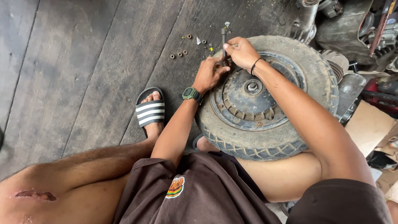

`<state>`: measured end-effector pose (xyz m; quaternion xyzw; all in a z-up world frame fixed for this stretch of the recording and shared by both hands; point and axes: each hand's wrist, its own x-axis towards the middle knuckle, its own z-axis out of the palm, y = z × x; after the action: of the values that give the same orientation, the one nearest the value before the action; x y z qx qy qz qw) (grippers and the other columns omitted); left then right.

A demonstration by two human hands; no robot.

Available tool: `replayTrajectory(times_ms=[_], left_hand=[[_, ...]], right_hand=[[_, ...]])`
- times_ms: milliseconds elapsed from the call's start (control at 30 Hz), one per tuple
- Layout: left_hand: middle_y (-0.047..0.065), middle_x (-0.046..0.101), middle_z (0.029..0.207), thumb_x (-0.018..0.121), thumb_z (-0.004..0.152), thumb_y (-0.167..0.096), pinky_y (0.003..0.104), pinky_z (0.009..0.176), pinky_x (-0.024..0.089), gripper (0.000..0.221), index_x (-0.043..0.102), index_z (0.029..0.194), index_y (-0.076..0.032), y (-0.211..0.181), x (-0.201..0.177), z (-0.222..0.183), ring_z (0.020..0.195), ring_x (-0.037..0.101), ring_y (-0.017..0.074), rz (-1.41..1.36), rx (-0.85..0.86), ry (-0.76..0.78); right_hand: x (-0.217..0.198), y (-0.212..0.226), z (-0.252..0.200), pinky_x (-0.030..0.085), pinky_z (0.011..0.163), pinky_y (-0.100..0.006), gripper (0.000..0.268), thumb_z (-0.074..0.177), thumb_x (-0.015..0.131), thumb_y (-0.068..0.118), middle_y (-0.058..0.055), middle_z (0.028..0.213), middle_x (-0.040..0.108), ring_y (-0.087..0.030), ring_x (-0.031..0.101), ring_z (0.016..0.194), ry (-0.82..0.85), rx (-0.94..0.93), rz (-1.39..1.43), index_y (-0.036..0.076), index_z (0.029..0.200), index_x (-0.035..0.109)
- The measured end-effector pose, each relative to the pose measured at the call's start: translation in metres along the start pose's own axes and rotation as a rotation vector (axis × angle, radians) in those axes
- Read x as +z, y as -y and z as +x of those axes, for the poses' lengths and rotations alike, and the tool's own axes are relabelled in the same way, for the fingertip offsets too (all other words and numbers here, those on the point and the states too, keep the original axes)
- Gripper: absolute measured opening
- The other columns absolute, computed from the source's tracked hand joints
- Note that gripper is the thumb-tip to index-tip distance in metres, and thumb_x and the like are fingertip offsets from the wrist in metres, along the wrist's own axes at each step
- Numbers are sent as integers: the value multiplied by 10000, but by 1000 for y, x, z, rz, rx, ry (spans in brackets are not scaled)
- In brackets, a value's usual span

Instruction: Removing bolts from a motorcycle wheel hub using a socket wrench and fingers

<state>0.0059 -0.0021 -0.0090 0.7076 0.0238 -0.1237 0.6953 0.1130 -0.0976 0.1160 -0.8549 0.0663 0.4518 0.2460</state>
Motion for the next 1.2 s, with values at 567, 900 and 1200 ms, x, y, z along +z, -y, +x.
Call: replayTrajectory(times_ms=[567, 900, 1200], left_hand=[[189, 680, 856, 668, 915, -179, 552, 873, 524, 117, 592, 931, -91, 12, 15, 4, 964, 667, 457, 175, 30, -47], [175, 731, 882, 704, 881, -177, 538, 841, 550, 144, 656, 980, -84, -13, 5, -5, 952, 711, 417, 20, -80, -71], [220, 721, 935, 757, 895, -199, 548, 867, 533, 358, 636, 1211, -81, -33, -11, -6, 976, 688, 437, -82, -109, -26]], right_hand=[[19, -67, 7, 575, 916, -399, 585, 794, 904, 318, -273, 1153, 709, -337, 709, 1099, -31, -230, 35, -54, 1186, 678], [34, -63, 16, 610, 698, -340, 243, 708, 906, 247, -11, 745, 761, -209, 764, 796, -374, -395, -254, 114, 866, 778], [7, -40, -19, 563, 881, -441, 171, 855, 805, 155, -66, 910, 787, -292, 735, 1011, -108, -406, -193, 150, 1026, 789]])
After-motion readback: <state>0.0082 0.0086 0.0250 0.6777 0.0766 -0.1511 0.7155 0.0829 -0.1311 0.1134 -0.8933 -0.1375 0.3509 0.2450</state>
